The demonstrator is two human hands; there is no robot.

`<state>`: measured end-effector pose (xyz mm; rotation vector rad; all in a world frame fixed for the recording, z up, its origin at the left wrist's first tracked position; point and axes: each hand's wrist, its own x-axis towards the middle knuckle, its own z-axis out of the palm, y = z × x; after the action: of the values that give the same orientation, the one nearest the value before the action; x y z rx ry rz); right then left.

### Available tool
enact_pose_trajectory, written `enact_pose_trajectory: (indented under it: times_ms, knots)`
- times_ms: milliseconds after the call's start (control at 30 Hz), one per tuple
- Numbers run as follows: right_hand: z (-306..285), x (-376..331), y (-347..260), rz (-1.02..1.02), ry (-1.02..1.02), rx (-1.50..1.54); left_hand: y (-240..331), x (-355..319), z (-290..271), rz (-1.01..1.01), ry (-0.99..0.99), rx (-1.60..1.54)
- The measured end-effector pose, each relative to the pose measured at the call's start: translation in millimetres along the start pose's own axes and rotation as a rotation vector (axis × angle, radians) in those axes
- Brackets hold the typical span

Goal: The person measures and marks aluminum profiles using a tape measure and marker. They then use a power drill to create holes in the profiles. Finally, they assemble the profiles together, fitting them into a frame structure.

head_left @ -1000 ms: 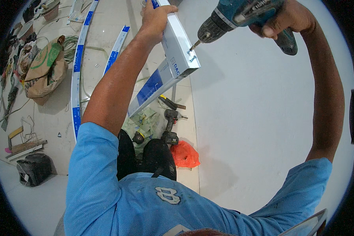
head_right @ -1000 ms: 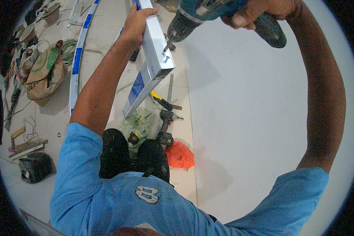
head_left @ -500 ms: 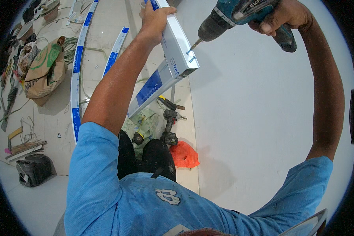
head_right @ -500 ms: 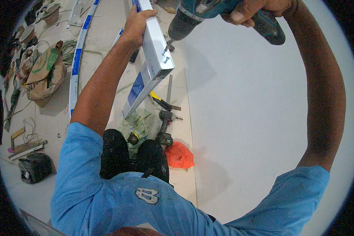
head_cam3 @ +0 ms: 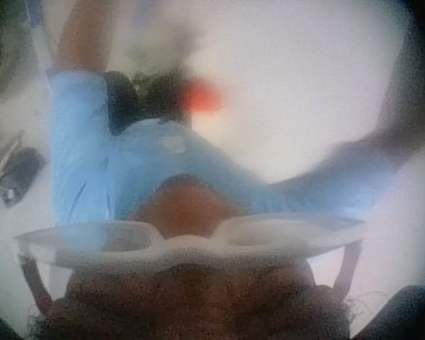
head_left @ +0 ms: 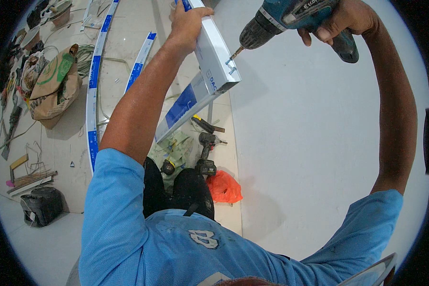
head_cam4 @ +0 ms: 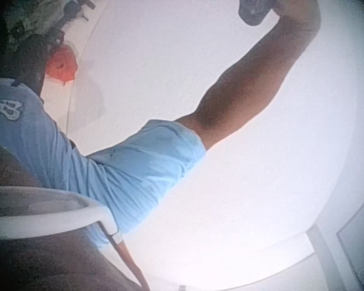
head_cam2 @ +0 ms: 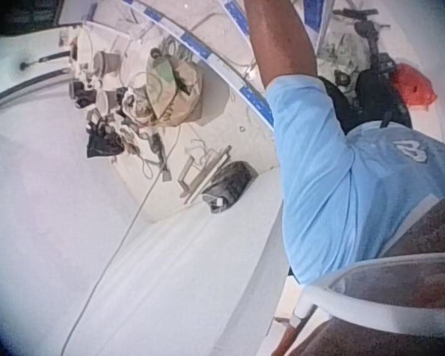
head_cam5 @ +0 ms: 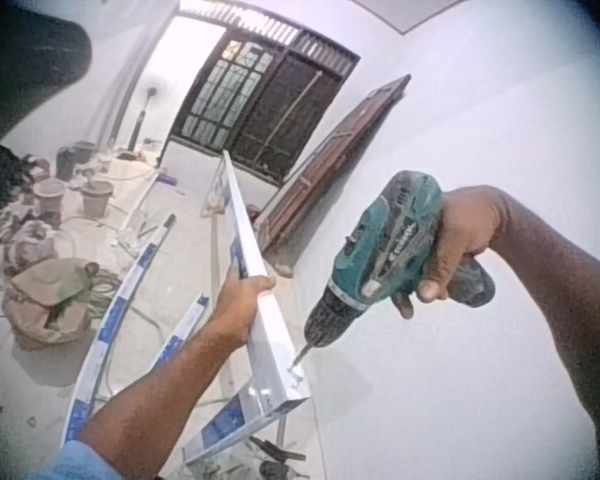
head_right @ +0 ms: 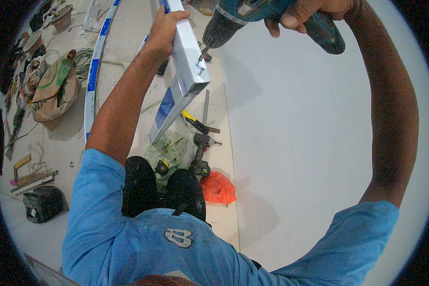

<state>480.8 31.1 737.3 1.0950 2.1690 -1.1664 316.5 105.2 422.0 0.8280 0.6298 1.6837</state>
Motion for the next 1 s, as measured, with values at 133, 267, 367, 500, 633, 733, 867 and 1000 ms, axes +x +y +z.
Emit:
enact_pose_trajectory:
  times_ms: [133,267,367,500,633,733,867,1000]
  knots:
    - [-11,7,14,-0.056,-0.148,0.091,-5,3,0,-0.022,-0.002,-0.033]
    - [-3,5,7,-0.013,-0.078,0.103,-1,1,-1,-0.005,0.017,-0.018]
    - [-4,1,4,0.014,-0.062,0.062,0,1,0,0.015,0.027,-0.013]
    - [-8,3,7,-0.022,-0.116,0.064,18,-10,8,-0.077,0.066,0.004]
    - [-6,6,1,-0.046,-0.112,0.043,4,0,-5,0.013,0.014,0.018]
    - [-7,6,1,-0.023,-0.126,0.031,3,-2,-7,-0.007,-0.006,0.067]
    - [3,-3,-13,0.037,0.02,0.006,9,-9,-7,-0.053,-0.013,0.135]
    - [15,-48,5,0.102,0.409,-0.306,9,-7,-5,-0.031,-0.047,0.097]
